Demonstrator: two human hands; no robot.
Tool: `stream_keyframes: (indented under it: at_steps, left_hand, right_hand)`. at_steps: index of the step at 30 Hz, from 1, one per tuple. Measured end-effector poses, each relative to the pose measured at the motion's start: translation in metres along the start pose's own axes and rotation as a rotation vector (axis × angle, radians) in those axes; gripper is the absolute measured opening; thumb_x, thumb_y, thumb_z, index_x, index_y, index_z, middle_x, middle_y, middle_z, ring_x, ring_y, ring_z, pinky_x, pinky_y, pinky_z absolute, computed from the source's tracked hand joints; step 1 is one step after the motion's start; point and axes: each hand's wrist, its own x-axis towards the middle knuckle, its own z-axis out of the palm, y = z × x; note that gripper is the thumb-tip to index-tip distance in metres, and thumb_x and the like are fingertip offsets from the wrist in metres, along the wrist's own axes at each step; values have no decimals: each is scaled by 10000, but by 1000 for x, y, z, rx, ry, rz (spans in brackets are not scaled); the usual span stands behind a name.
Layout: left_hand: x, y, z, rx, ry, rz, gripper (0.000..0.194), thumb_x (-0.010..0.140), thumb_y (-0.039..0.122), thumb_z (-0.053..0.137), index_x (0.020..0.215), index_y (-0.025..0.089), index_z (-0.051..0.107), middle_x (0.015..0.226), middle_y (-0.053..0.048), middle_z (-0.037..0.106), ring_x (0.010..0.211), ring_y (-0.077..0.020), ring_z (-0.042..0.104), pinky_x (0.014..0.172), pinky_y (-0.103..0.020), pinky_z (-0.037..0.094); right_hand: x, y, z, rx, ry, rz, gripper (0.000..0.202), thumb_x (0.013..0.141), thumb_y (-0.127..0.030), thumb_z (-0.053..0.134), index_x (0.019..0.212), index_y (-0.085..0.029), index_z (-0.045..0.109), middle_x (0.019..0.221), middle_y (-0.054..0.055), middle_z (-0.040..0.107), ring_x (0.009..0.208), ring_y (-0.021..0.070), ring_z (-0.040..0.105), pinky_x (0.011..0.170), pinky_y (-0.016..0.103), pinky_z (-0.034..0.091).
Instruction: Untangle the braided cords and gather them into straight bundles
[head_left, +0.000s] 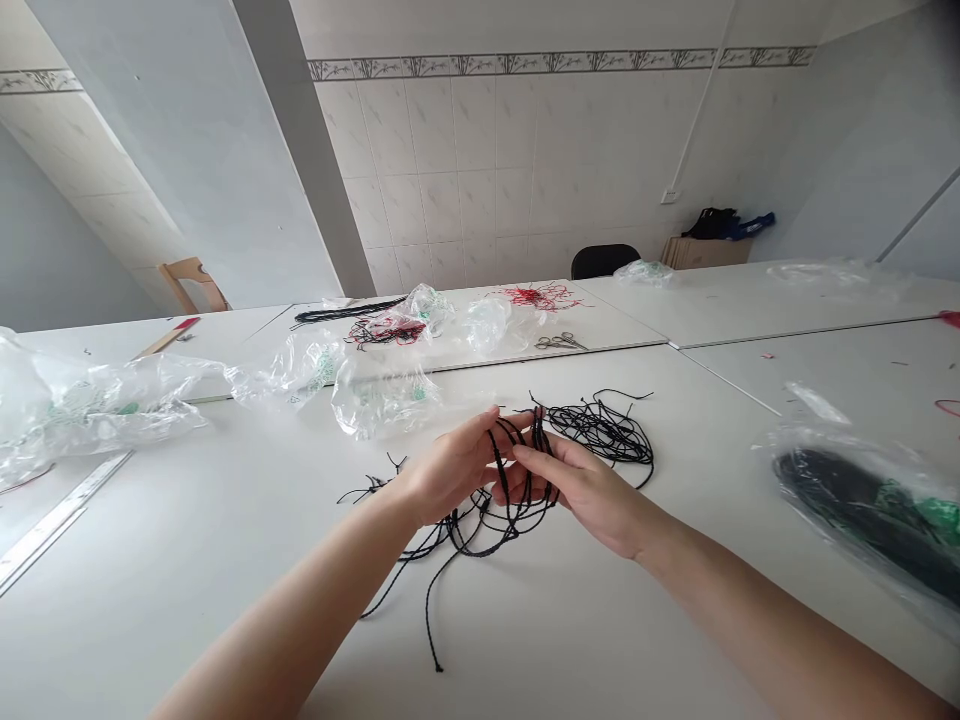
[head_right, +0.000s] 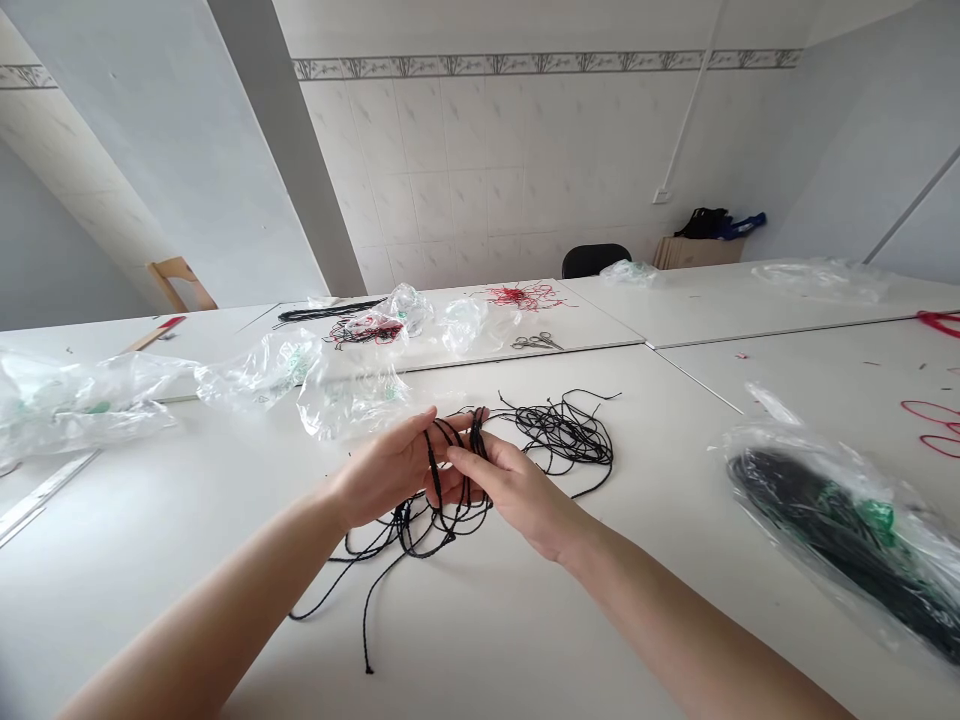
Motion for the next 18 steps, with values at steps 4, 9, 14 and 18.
stream_keyframes:
  at_steps: [4,9,14,18]
  left_hand:
    - [2,1,-1,16,-59,9,593,1034,574,302,1335,182,630,862,-78,650,711,-220,612,776,-394,439]
    - [5,-2,2,53,-115,-22,638,1026,606,324,1347,131,604,724,-77,689,710,-242,675,875,-433,449]
    - [9,-12,5,-48,-113,-64,463,998,529,490,1172,129,644,828,-147,733,623,-273,709,622,-389,535]
    - [19,-21,-1,-326,187,-77,267,1008,402,509,895,170,580,993,-123,725,545,-237,689,480,-362,546]
  right_hand:
    - [-2,1,-2,-59,-25,-24,390,928,-539,642,1124,-202,620,832,19,659,859,169,619,842,343,461]
    - [-1,4,-4,-71,-32,1,386,898,-572,666,993,-201,617,709,-27,565,736,147,555,784,334,450]
    - [7,17,3,55,-50,69,406,924,-607,599,866,-206,568,577,-62,464,587,121,459,666,318,455]
    - [18,42,8,77,45,86,482,863,-662,637,806,-189,565,614,-39,530,597,125,526,665,309,461]
